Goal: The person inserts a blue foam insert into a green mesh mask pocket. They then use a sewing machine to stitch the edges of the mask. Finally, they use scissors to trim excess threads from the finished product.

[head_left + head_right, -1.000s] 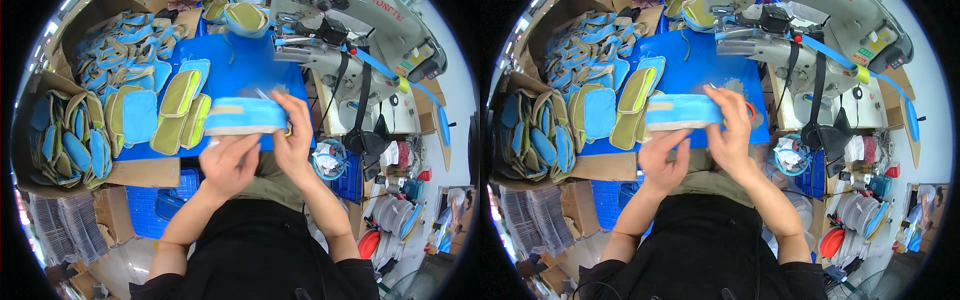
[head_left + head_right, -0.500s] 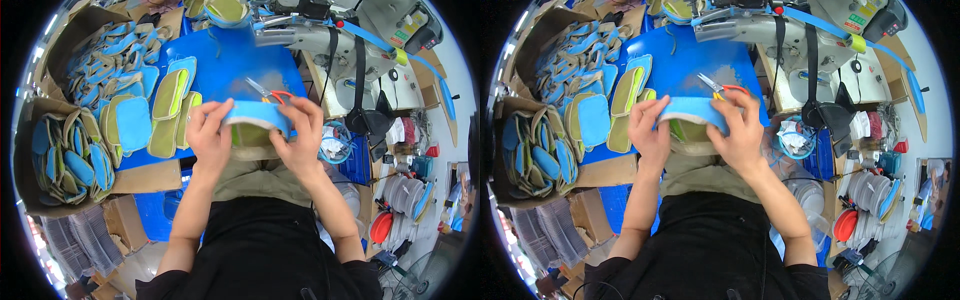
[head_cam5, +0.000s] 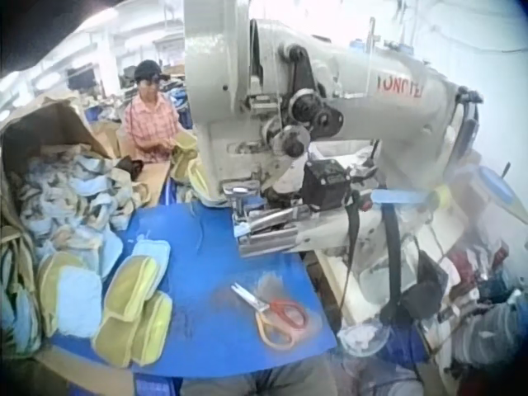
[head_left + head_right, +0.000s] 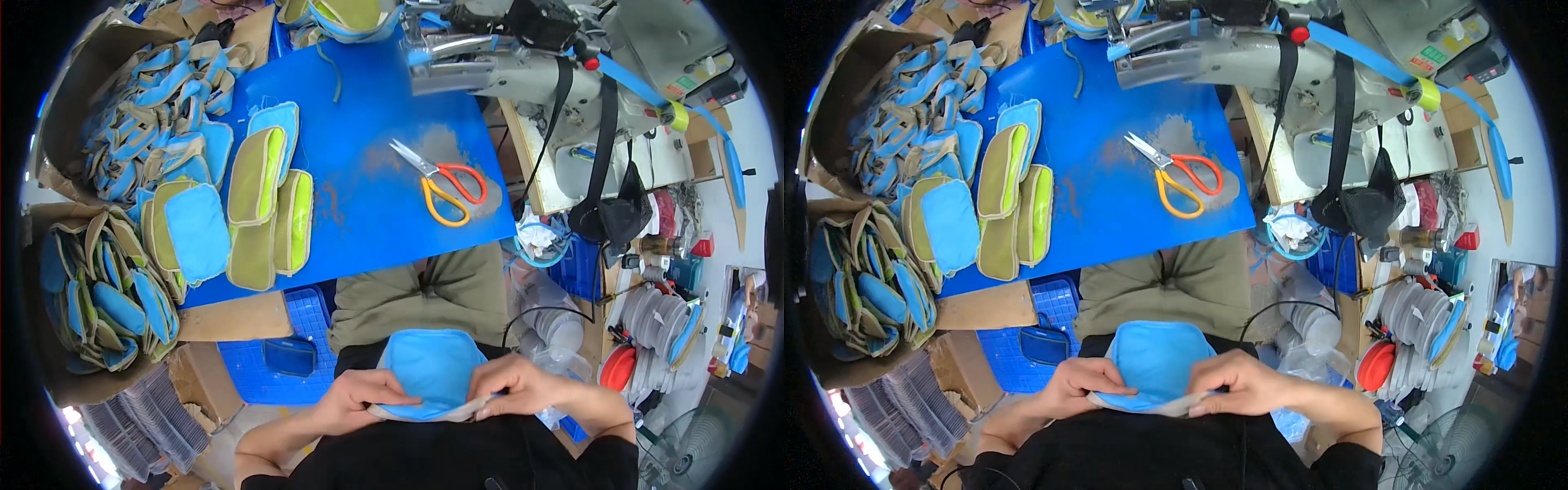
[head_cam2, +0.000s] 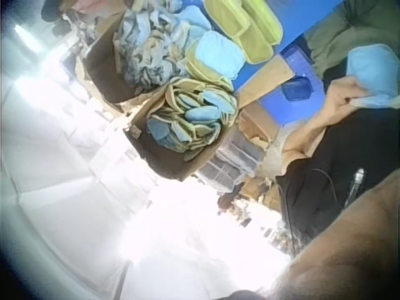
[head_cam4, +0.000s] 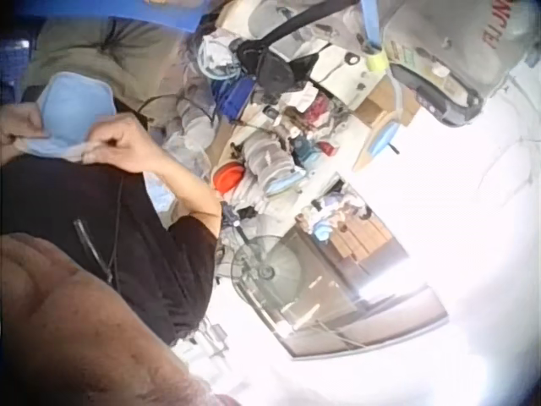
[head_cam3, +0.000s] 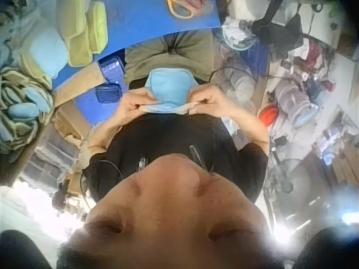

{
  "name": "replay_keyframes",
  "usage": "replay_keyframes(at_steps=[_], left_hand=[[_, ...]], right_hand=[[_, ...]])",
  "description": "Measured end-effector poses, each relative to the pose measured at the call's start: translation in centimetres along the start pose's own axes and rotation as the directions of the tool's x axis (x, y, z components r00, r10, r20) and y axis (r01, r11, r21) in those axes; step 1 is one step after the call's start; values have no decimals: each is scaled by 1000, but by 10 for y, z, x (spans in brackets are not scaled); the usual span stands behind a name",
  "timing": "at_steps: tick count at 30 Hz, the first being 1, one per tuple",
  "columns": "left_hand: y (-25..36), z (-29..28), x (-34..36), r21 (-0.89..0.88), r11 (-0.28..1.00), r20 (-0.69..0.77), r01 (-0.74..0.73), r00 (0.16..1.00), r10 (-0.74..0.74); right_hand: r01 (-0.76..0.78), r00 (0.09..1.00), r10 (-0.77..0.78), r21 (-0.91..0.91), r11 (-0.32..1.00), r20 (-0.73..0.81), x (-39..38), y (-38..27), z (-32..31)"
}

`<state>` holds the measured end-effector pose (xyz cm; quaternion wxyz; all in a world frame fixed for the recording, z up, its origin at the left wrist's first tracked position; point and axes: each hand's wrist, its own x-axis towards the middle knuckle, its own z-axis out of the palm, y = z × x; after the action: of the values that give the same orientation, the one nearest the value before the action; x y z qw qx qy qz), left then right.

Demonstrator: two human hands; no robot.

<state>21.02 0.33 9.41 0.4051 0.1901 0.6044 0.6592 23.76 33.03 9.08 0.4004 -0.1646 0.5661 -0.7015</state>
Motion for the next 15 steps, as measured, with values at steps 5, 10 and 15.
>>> replay_keyframes(at_steps=[5, 10, 15], left_hand=[[-35, -21, 15, -657, 731, 150, 183, 982, -112], [-34, -36, 70, -826, 559, -25, 70, 987, -161], [-28, -42, 91, -736, 677, -125, 14, 980, -157]], right_hand=[[86, 915, -47, 80, 993, -401, 43, 4, -23], [219, 760, -228, -91, 971, -609, 90, 10, -47], [197, 760, -186, -52, 979, -623, 97, 13, -57]])
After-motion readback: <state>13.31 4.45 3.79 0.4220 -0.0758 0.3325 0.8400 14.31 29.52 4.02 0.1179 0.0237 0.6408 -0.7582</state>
